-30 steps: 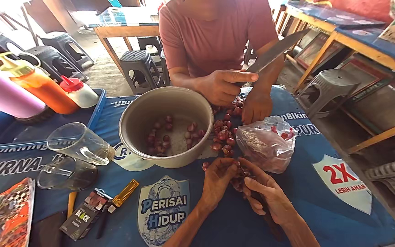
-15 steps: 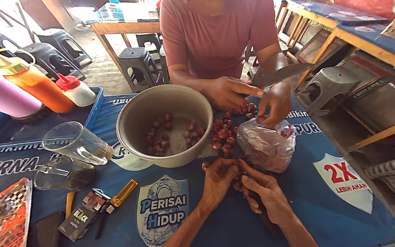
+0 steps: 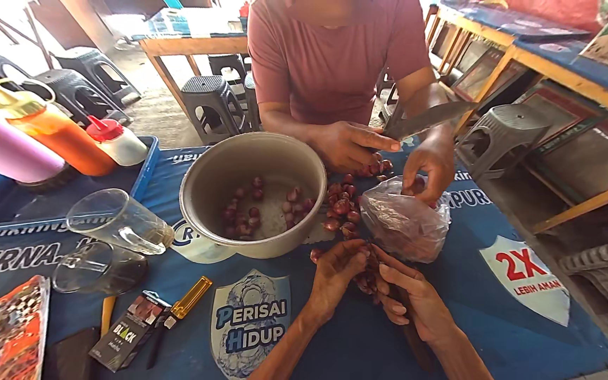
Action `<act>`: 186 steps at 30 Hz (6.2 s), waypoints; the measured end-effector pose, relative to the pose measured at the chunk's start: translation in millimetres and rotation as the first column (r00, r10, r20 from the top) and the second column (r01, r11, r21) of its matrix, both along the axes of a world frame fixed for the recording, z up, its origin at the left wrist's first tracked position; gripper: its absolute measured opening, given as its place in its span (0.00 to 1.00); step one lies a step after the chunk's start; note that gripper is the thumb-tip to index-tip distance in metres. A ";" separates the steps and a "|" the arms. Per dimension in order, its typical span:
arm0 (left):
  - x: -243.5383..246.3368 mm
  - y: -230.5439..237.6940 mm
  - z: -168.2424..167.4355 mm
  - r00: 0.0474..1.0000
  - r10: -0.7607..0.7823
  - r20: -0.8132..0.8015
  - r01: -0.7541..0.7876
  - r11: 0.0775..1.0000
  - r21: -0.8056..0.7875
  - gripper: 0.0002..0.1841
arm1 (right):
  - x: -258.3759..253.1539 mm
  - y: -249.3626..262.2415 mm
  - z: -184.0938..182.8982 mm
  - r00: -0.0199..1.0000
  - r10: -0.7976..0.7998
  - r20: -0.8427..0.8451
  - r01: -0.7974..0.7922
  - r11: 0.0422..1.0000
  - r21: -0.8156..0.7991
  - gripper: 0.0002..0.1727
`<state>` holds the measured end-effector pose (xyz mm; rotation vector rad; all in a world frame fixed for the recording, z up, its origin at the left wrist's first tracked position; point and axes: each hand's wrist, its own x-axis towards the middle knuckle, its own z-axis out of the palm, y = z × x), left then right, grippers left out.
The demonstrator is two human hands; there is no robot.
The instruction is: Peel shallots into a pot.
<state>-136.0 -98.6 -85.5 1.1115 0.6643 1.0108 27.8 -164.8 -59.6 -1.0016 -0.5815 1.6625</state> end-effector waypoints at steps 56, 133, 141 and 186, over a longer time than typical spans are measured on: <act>-0.7 3.5 -1.8 0.998 0.010 0.056 -0.004 0.993 -0.121 0.10 | -1.0 -3.6 -0.5 0.980 0.047 0.196 -0.075 0.988 0.134 0.31; -1.7 1.4 0.0 0.999 0.017 0.034 -0.014 0.995 -0.094 0.11 | -0.8 -3.9 -2.7 0.973 0.028 0.227 -0.055 0.992 0.114 0.31; -2.3 3.2 -1.4 0.997 0.002 0.075 0.005 0.995 -0.102 0.12 | 10.6 -1.3 -4.7 0.982 0.165 -0.096 -0.156 0.983 0.095 0.35; -2.1 2.7 -0.2 1.000 0.003 0.016 -0.002 0.999 -0.040 0.12 | 7.7 -3.3 -4.7 0.986 0.091 -0.137 -0.088 0.996 0.027 0.32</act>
